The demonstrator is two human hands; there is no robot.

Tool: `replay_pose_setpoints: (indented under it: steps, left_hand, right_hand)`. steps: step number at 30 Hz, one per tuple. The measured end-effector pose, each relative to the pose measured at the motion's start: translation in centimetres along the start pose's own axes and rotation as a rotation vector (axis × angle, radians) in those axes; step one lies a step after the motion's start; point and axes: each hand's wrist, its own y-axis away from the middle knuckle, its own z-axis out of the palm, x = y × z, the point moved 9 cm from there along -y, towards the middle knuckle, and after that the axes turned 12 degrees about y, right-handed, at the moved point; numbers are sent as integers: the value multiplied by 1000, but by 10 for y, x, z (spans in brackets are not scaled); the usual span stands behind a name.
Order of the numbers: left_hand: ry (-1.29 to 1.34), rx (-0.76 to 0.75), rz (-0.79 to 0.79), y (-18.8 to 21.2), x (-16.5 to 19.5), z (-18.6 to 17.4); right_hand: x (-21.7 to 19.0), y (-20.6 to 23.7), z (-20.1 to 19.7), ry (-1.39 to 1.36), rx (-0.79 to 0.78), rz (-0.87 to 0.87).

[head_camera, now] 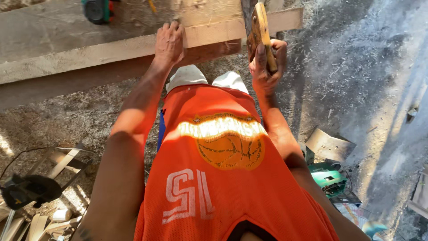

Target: The person handles wooden planks on a work surface, saws a plank with a hand saw, and uses a power sanding tool on the wood. They then pull out a tape measure, stretch it along a plank, and mark measured positions with a pencil.

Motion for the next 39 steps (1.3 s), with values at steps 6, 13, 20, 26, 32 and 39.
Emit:
replay_pose_setpoints:
  steps: [6,13,20,26,32,39]
  left_hand:
    - [50,105,105,-58,92,39]
    - [-4,57,81,-98,136,66]
    - [272,-51,-118,-120,110,74]
    - [261,102,-121,-129,104,81]
    - [151,322,45,-117,116,74]
    - [168,192,-39,-122,106,96]
  right_hand:
    - [3,14,-61,184,-27,-46]
    - [14,16,-79,347,21,-6]
    - [23,11,-70,474,-15,58]
    - [30,11,-58,459,-44,107]
    - [42,13,-59,442,-63,222]
    - [36,12,-59,460,-91,277]
